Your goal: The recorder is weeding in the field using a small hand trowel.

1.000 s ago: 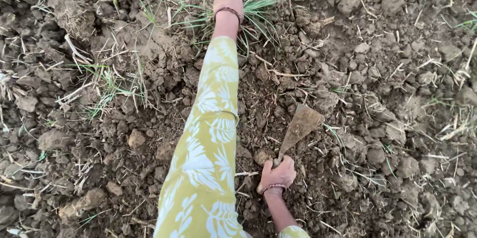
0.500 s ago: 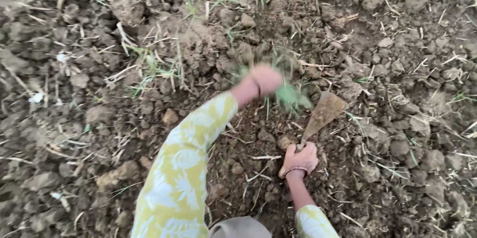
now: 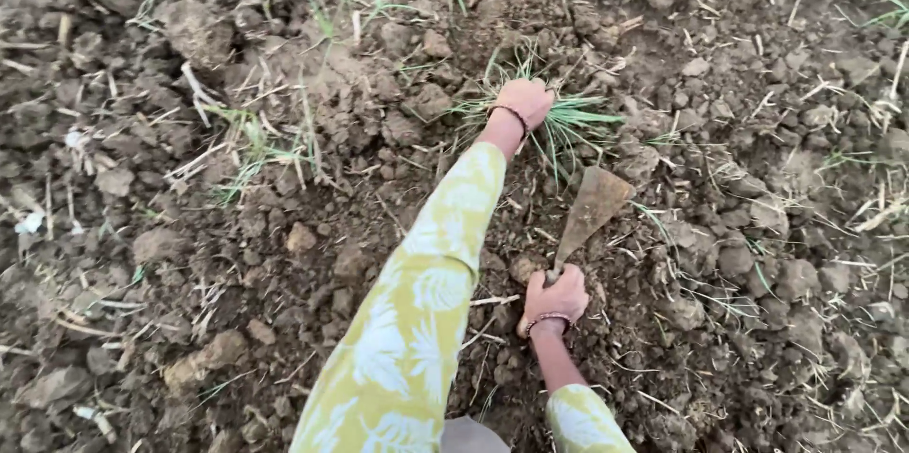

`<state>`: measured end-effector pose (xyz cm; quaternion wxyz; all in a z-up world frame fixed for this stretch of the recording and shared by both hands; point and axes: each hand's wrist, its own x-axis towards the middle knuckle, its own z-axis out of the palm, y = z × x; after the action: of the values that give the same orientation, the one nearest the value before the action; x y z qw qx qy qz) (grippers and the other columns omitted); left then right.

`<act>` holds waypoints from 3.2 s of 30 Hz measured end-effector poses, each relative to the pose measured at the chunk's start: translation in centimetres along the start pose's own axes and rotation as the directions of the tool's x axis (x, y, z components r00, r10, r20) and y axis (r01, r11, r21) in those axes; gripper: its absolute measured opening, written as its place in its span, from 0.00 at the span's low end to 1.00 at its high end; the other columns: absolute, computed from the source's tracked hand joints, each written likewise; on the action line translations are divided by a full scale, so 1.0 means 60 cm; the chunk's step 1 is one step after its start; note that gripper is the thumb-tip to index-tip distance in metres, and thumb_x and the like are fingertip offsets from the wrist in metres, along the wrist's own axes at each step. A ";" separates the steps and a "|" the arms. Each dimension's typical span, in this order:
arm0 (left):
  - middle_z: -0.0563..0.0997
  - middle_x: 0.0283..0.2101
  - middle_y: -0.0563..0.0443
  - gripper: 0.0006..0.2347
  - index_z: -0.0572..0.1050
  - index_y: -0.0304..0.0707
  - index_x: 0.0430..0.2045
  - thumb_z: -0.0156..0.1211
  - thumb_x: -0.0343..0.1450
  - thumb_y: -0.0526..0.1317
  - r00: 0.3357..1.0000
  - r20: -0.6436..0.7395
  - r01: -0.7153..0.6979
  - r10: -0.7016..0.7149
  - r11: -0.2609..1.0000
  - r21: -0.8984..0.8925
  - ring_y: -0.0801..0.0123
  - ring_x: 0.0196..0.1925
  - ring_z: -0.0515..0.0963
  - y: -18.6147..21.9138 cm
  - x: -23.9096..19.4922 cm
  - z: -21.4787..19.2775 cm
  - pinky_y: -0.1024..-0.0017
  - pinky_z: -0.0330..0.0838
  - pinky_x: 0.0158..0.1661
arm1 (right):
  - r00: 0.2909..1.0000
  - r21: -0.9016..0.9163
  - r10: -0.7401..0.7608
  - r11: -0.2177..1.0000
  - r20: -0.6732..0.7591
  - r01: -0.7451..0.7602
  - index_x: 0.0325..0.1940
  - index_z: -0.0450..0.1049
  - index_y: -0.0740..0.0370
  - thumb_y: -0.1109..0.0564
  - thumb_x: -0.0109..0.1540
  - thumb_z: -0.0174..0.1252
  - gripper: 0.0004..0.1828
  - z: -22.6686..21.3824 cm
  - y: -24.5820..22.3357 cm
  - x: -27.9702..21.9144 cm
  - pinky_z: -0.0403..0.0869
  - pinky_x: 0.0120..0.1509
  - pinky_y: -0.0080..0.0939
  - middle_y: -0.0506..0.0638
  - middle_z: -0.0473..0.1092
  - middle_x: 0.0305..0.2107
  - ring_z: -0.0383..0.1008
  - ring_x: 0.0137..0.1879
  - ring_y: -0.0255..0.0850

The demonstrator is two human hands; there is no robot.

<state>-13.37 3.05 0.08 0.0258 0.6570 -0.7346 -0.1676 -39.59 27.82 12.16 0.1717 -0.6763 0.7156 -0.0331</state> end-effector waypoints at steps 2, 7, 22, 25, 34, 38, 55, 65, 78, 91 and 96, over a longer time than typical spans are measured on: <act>0.82 0.41 0.44 0.10 0.81 0.43 0.36 0.49 0.74 0.40 0.995 0.030 0.097 -0.096 0.995 -0.032 0.52 0.43 0.84 0.001 0.025 0.007 0.54 0.80 0.38 | 1.000 -0.006 0.011 1.000 0.017 -0.011 0.49 0.70 0.63 0.47 0.54 0.63 0.25 0.003 -0.001 0.004 0.68 0.51 0.61 0.60 0.72 0.41 0.72 0.45 0.62; 0.84 0.38 0.42 0.14 0.78 0.34 0.48 0.48 0.72 0.39 0.948 0.044 0.316 -0.316 0.949 -0.008 0.53 0.37 0.86 0.010 0.069 0.057 0.56 0.80 0.34 | 0.998 0.019 -0.059 0.998 -0.034 0.060 0.51 0.70 0.64 0.46 0.53 0.63 0.27 0.016 0.014 0.001 0.68 0.54 0.58 0.59 0.71 0.42 0.72 0.47 0.59; 0.86 0.42 0.43 0.12 0.81 0.39 0.45 0.49 0.77 0.41 0.768 0.513 0.444 -0.383 0.896 0.004 0.62 0.43 0.87 0.000 0.021 -0.148 0.63 0.81 0.45 | 0.999 0.032 0.013 0.999 0.046 -0.015 0.46 0.71 0.61 0.47 0.54 0.60 0.21 0.001 0.000 0.007 0.68 0.56 0.55 0.57 0.72 0.39 0.72 0.47 0.55; 0.83 0.44 0.42 0.11 0.82 0.44 0.43 0.53 0.71 0.39 0.878 0.317 0.408 -0.359 0.907 -0.103 0.54 0.45 0.82 -0.043 0.030 -0.091 0.58 0.77 0.46 | 0.998 0.014 0.015 1.000 0.056 -0.015 0.48 0.71 0.62 0.47 0.55 0.60 0.22 -0.003 -0.002 0.007 0.67 0.55 0.56 0.58 0.71 0.40 0.72 0.46 0.56; 0.83 0.34 0.47 0.09 0.79 0.41 0.33 0.53 0.69 0.41 0.944 0.317 0.121 -0.086 0.988 -0.092 0.60 0.32 0.84 0.095 -0.166 -0.070 0.60 0.81 0.32 | 1.000 0.033 -0.031 0.999 0.006 0.030 0.45 0.71 0.62 0.46 0.55 0.61 0.21 0.003 0.003 0.002 0.68 0.54 0.57 0.58 0.72 0.40 0.73 0.48 0.58; 0.83 0.31 0.43 0.10 0.79 0.38 0.27 0.55 0.71 0.43 0.981 0.120 0.175 -0.152 0.961 -0.212 0.51 0.32 0.85 0.177 -0.409 -0.060 0.55 0.79 0.30 | 0.999 -0.001 -0.038 0.999 -0.011 0.038 0.44 0.71 0.63 0.45 0.53 0.62 0.23 0.019 0.015 0.004 0.69 0.51 0.59 0.60 0.72 0.40 0.73 0.45 0.60; 0.82 0.41 0.37 0.12 0.76 0.37 0.41 0.61 0.65 0.39 0.370 -0.058 0.854 -0.927 0.364 -0.371 0.43 0.38 0.83 0.034 -0.860 -0.086 0.50 0.77 0.38 | 0.938 0.238 -0.118 0.970 0.325 0.040 0.45 0.77 0.64 0.49 0.56 0.69 0.20 0.053 0.153 0.061 0.74 0.51 0.52 0.61 0.77 0.38 0.77 0.42 0.50; 0.85 0.36 0.35 0.16 0.81 0.36 0.40 0.67 0.65 0.47 0.279 -0.025 0.622 -0.960 0.201 -0.757 0.44 0.41 0.84 -0.008 -0.927 -0.075 0.55 0.78 0.43 | 0.692 0.043 -0.341 0.911 0.636 0.410 0.53 0.72 0.60 0.44 0.59 0.61 0.24 -0.056 -0.114 -0.124 0.78 0.53 0.51 0.61 0.77 0.41 0.80 0.45 0.55; 0.85 0.37 0.37 0.21 0.80 0.34 0.40 0.69 0.63 0.52 0.275 0.067 0.401 -0.959 0.051 -0.915 0.49 0.40 0.85 -0.053 -0.942 0.006 0.57 0.77 0.43 | 0.507 0.467 -0.581 0.813 0.636 0.347 0.75 0.62 0.48 0.61 0.56 0.57 0.40 -0.218 -0.268 -0.233 0.76 0.37 0.43 0.56 0.78 0.41 0.77 0.32 0.43; 0.78 0.56 0.41 0.20 0.77 0.40 0.49 0.66 0.67 0.49 0.143 -0.100 0.807 -0.985 0.175 -0.564 0.50 0.50 0.82 -0.284 -0.908 -0.199 0.56 0.78 0.52 | 0.588 0.198 -0.451 0.874 0.671 0.444 0.73 0.64 0.39 0.58 0.60 0.52 0.36 -0.031 -0.451 -0.235 0.83 0.34 0.49 0.52 0.79 0.33 0.79 0.30 0.52; 0.80 0.52 0.41 0.14 0.75 0.38 0.48 0.59 0.69 0.39 0.340 -0.018 0.843 -0.940 0.313 -0.438 0.50 0.45 0.84 -0.293 -0.880 -0.182 0.56 0.81 0.45 | 0.374 0.377 -0.812 0.552 0.448 0.744 0.73 0.62 0.48 0.61 0.56 0.55 0.40 -0.092 -0.389 -0.251 0.80 0.43 0.50 0.60 0.74 0.48 0.79 0.37 0.55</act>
<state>13.42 50.73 15.05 0.1447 0.9530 -0.1864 -0.1901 -18.46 39.60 26.91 0.3809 -0.8963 0.2200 0.0567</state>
